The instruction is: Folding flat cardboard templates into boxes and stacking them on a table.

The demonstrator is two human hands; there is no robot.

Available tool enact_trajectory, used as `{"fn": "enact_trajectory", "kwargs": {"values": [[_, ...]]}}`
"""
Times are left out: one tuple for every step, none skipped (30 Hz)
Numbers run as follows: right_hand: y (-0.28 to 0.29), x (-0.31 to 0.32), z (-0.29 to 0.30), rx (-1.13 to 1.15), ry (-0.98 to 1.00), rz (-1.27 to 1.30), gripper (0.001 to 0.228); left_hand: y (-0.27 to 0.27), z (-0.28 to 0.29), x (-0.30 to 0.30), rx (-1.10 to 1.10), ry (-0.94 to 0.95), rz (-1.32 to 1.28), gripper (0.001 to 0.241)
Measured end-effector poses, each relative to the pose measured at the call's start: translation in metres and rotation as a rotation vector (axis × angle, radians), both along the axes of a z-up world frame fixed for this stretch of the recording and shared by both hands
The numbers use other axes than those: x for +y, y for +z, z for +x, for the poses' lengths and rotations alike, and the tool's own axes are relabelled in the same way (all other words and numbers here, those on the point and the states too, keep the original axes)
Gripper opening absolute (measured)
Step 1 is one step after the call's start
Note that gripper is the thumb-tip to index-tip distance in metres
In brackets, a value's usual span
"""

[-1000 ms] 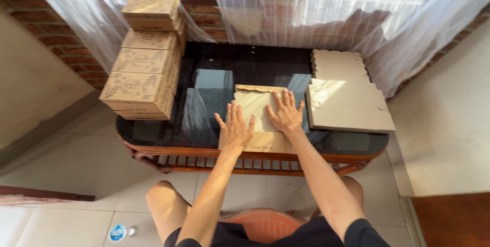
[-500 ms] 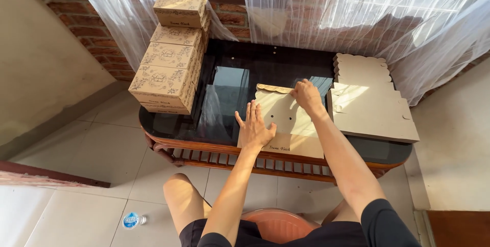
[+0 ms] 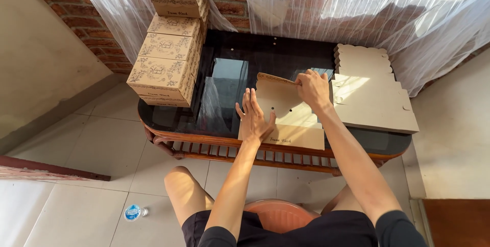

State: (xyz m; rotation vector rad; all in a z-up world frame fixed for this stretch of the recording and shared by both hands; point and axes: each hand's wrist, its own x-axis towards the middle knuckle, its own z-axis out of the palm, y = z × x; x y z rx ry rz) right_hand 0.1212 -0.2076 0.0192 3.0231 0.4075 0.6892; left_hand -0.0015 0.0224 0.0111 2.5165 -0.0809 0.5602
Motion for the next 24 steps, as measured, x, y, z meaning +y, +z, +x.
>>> {"fn": "enact_trajectory", "kwargs": {"values": [[0.005, 0.004, -0.016, 0.002, -0.003, 0.002, 0.001, -0.003, 0.001, 0.003, 0.002, -0.003, 0.002, 0.104], [0.01, 0.006, -0.033, 0.02, -0.031, 0.076, 0.001, -0.005, 0.002, 0.005, -0.045, -0.007, -0.06, 0.095], [0.016, 0.008, -0.05, 0.037, -0.059, 0.151, 0.003, -0.008, 0.002, 0.006, -0.091, -0.011, -0.123, 0.087], [0.014, 0.01, -0.064, 0.037, -0.063, 0.15, 0.003, -0.001, -0.001, 0.007, -0.09, -0.016, -0.124, 0.087], [0.013, 0.012, -0.078, 0.011, -0.045, 0.215, 0.006, 0.006, -0.004, 0.008, -0.077, -0.025, -0.212, 0.085], [0.012, 0.014, -0.092, -0.015, -0.029, 0.278, 0.009, 0.012, -0.008, 0.009, -0.063, -0.036, -0.303, 0.084], [0.012, 0.016, -0.103, -0.016, -0.035, 0.276, 0.009, 0.012, -0.008, 0.009, -0.061, -0.042, -0.305, 0.084], [0.011, 0.019, -0.114, 0.077, -0.052, 0.356, 0.007, 0.012, -0.009, 0.01, -0.078, -0.039, -0.337, 0.082], [0.011, 0.022, -0.125, 0.17, -0.07, 0.435, 0.008, 0.013, -0.01, 0.011, -0.094, -0.036, -0.37, 0.08], [0.004, 0.024, -0.13, 0.165, -0.075, 0.437, 0.008, 0.006, -0.007, 0.011, -0.097, -0.043, -0.369, 0.08], [-0.004, 0.025, -0.136, 0.194, -0.068, 0.467, 0.009, 0.0, -0.004, 0.011, -0.097, -0.043, -0.358, 0.077], [-0.011, 0.026, -0.141, 0.224, -0.059, 0.496, 0.011, -0.006, -0.001, 0.011, -0.097, -0.04, -0.349, 0.077], [-0.009, 0.029, -0.147, 0.22, -0.061, 0.497, 0.011, -0.007, 0.0, 0.01, -0.1, -0.044, -0.348, 0.077], [-0.007, 0.033, -0.153, 0.238, -0.074, 0.481, 0.012, -0.008, -0.002, 0.009, -0.091, -0.037, -0.275, 0.08], [-0.005, 0.037, -0.16, 0.257, -0.087, 0.465, 0.014, -0.009, -0.003, 0.009, -0.082, -0.03, -0.201, 0.085], [-0.006, 0.039, -0.161, 0.254, -0.087, 0.464, 0.014, -0.011, -0.002, 0.008, -0.084, -0.031, -0.202, 0.085], [-0.007, 0.041, -0.163, 0.207, -0.086, 0.421, 0.015, -0.012, -0.002, 0.008, -0.051, -0.065, -0.118, 0.082], [-0.008, 0.044, -0.164, 0.161, -0.083, 0.378, 0.017, -0.013, -0.001, 0.008, -0.017, -0.097, -0.036, 0.08], [-0.006, 0.048, -0.163, 0.159, -0.083, 0.376, 0.017, -0.011, 0.0, 0.007, -0.019, -0.097, -0.037, 0.08], [-0.006, 0.051, -0.164, 0.146, -0.105, 0.279, 0.019, -0.011, 0.0, 0.006, 0.014, -0.161, 0.004, 0.073], [-0.005, 0.054, -0.164, 0.132, -0.127, 0.182, 0.022, -0.011, 0.001, 0.005, 0.046, -0.225, 0.044, 0.067], [-0.002, 0.061, -0.161, 0.134, -0.131, 0.181, 0.022, -0.023, 0.007, 0.003, 0.048, -0.229, 0.044, 0.067], [0.001, 0.068, -0.157, 0.211, -0.127, 0.193, 0.026, -0.036, 0.013, 0.001, 0.035, -0.224, 0.075, 0.057], [0.004, 0.075, -0.153, 0.287, -0.12, 0.205, 0.031, -0.049, 0.019, 0.001, 0.022, -0.217, 0.106, 0.049]]}}
